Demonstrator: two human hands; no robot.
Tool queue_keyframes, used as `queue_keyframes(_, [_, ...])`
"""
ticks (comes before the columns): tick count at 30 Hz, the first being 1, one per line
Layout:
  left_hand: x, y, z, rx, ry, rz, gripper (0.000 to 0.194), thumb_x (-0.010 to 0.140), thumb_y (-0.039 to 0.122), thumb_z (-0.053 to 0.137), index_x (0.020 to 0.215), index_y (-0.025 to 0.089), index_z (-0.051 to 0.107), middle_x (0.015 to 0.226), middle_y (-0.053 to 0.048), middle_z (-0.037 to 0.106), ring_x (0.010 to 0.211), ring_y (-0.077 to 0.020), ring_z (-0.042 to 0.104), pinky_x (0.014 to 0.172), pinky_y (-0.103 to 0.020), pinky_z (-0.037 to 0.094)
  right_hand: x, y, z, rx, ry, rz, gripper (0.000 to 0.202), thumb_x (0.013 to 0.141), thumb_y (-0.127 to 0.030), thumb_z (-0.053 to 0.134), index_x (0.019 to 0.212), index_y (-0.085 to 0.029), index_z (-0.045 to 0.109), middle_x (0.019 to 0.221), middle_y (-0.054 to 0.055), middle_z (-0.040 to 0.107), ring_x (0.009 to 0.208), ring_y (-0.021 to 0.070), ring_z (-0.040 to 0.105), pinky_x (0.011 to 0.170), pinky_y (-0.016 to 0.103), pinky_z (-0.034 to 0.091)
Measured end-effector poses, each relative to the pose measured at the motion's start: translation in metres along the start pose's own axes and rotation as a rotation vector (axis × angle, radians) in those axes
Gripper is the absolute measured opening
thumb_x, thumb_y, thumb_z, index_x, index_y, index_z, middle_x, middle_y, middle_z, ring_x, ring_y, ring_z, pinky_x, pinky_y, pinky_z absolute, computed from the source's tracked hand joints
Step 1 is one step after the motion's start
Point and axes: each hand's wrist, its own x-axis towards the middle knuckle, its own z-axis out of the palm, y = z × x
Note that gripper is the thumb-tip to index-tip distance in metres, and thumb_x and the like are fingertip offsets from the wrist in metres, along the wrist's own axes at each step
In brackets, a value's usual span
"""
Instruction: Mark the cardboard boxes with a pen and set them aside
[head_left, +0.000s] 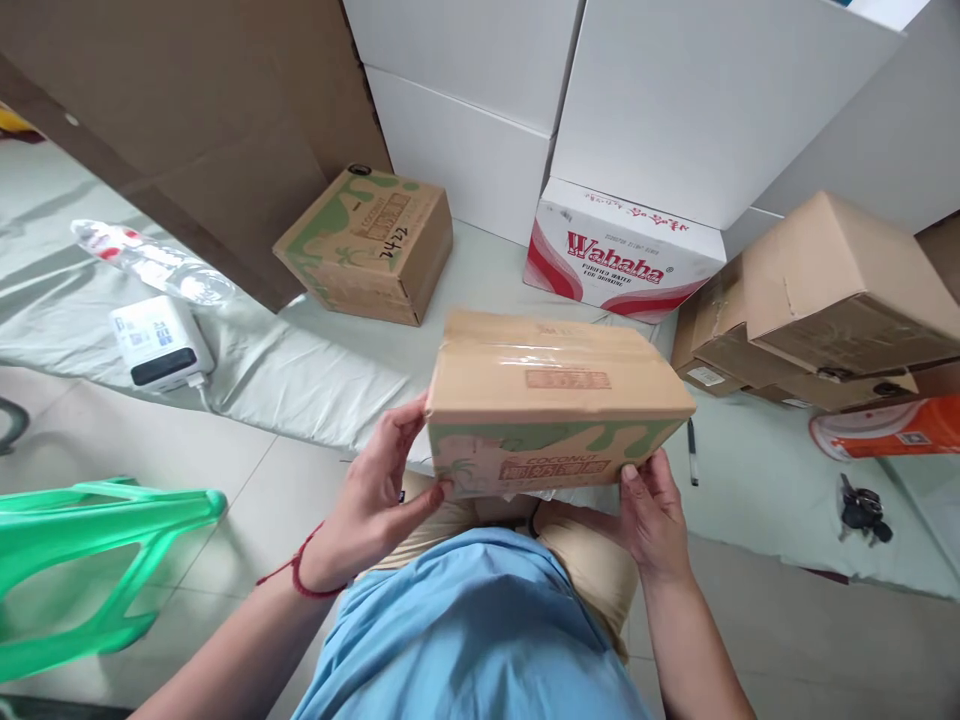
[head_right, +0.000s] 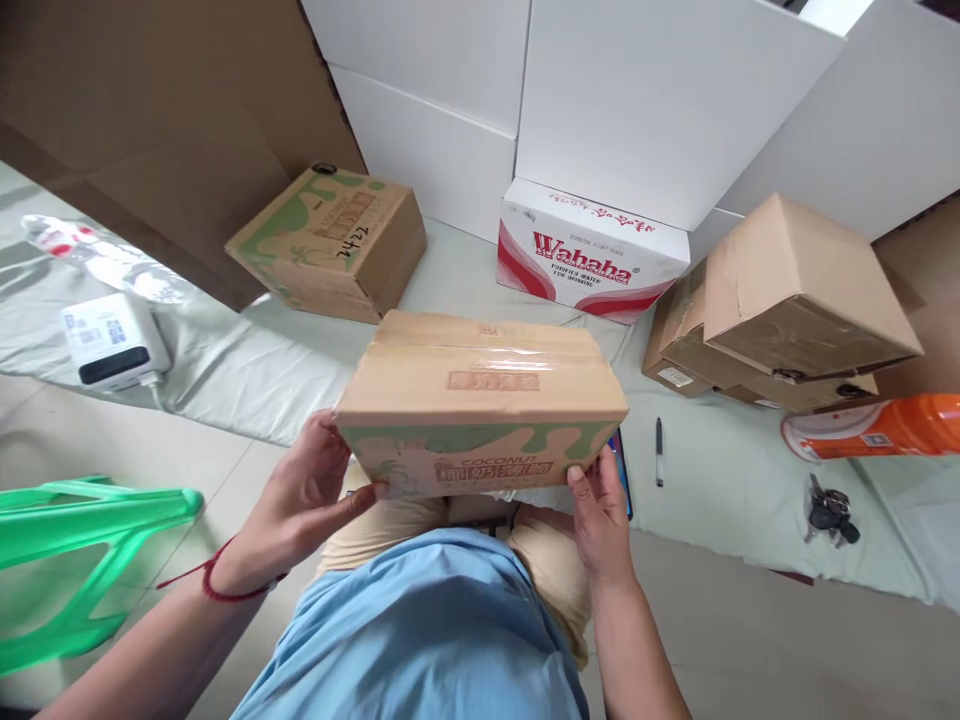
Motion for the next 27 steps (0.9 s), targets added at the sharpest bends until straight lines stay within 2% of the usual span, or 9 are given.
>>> queue_keyframes(1, [0.001,-0.003,-0.002,-0.029,-0.009,-0.029,0.076,0.069,0.034,0.1,0.139,0.031,0.07,0.154,-0.012,0.066,0.147,-0.0408,0.058,0.127,-0.054,0.046,0.001,-0.003,-0.002,-0.027,-0.023,-0.033,0.058,0.098,-0.05,0.078,0.152,-0.035,0.063,0.151,0.007,0.072,0.148,0.0272,0.062,0.131,0.053,0.043])
queue_keyframes(3, [0.003,-0.007,-0.006,-0.114,-0.026,-0.074,0.072,0.078,0.053,0.092,0.141,0.03,0.067,0.149,-0.013,0.069,0.139,-0.0398,0.064,0.115,-0.051,0.056,0.002,-0.009,-0.004,-0.09,-0.062,-0.094,0.056,0.099,-0.048,0.077,0.153,-0.036,0.063,0.155,0.007,0.069,0.151,0.0288,0.059,0.131,0.055,0.043])
queue_keyframes(6, [0.007,-0.009,-0.008,-0.277,0.073,-0.17,0.076,0.082,0.082,0.074,0.134,0.027,0.07,0.138,-0.012,0.074,0.134,-0.0404,0.067,0.103,-0.049,0.062,0.0,-0.022,-0.002,-0.21,-0.131,-0.216,0.059,0.101,-0.042,0.076,0.157,-0.039,0.06,0.17,0.004,0.056,0.164,0.0302,0.044,0.136,0.057,0.036])
queue_keyframes(7, [0.008,-0.009,-0.008,-0.307,0.105,-0.203,0.074,0.082,0.083,0.074,0.13,0.027,0.071,0.135,-0.011,0.075,0.133,-0.0399,0.068,0.102,-0.048,0.063,-0.001,-0.028,0.0,-0.256,-0.169,-0.269,0.059,0.102,-0.039,0.075,0.159,-0.041,0.059,0.173,0.002,0.051,0.167,0.0299,0.038,0.138,0.058,0.032])
queue_keyframes(9, [0.013,-0.01,-0.007,-0.332,0.142,-0.263,0.064,0.08,0.073,0.083,0.124,0.028,0.072,0.131,-0.009,0.077,0.13,-0.0376,0.069,0.103,-0.046,0.063,-0.006,-0.037,0.007,-0.343,-0.247,-0.376,0.063,0.103,-0.031,0.072,0.163,-0.044,0.054,0.178,-0.002,0.044,0.17,0.0292,0.031,0.14,0.059,0.028])
queue_keyframes(12, [0.02,-0.014,-0.006,-0.376,0.201,-0.299,0.056,0.076,0.059,0.091,0.119,0.027,0.071,0.122,-0.006,0.079,0.123,-0.0343,0.073,0.102,-0.042,0.063,-0.012,-0.048,0.017,-0.443,-0.316,-0.494,0.07,0.104,-0.023,0.067,0.167,-0.046,0.046,0.18,-0.003,0.04,0.171,0.0297,0.03,0.14,0.061,0.027])
queue_keyframes(15, [0.026,-0.018,-0.006,-0.401,0.231,-0.287,0.052,0.076,0.06,0.091,0.112,0.027,0.07,0.117,-0.005,0.079,0.121,-0.0331,0.074,0.099,-0.041,0.063,-0.013,-0.052,0.022,-0.491,-0.34,-0.56,0.074,0.104,-0.02,0.066,0.17,-0.046,0.042,0.181,-0.003,0.038,0.17,0.0302,0.032,0.139,0.063,0.027])
queue_keyframes(20, [0.028,-0.015,-0.008,-0.322,0.158,-0.26,0.054,0.079,0.063,0.085,0.119,0.029,0.072,0.123,-0.007,0.079,0.126,-0.0351,0.071,0.101,-0.044,0.062,-0.009,-0.05,0.018,-0.508,-0.3,-0.527,0.076,0.104,-0.021,0.068,0.17,-0.048,0.041,0.179,-0.003,0.04,0.169,0.0299,0.035,0.138,0.061,0.033])
queue_keyframes(27, [0.035,0.003,-0.009,-0.224,0.118,-0.237,0.051,0.081,0.061,0.087,0.115,0.025,0.074,0.117,-0.008,0.079,0.118,-0.0316,0.073,0.099,-0.039,0.062,-0.012,-0.051,0.016,-0.534,-0.228,-0.492,0.072,0.105,-0.025,0.069,0.169,-0.046,0.043,0.177,-0.002,0.045,0.165,0.0296,0.042,0.137,0.056,0.038])
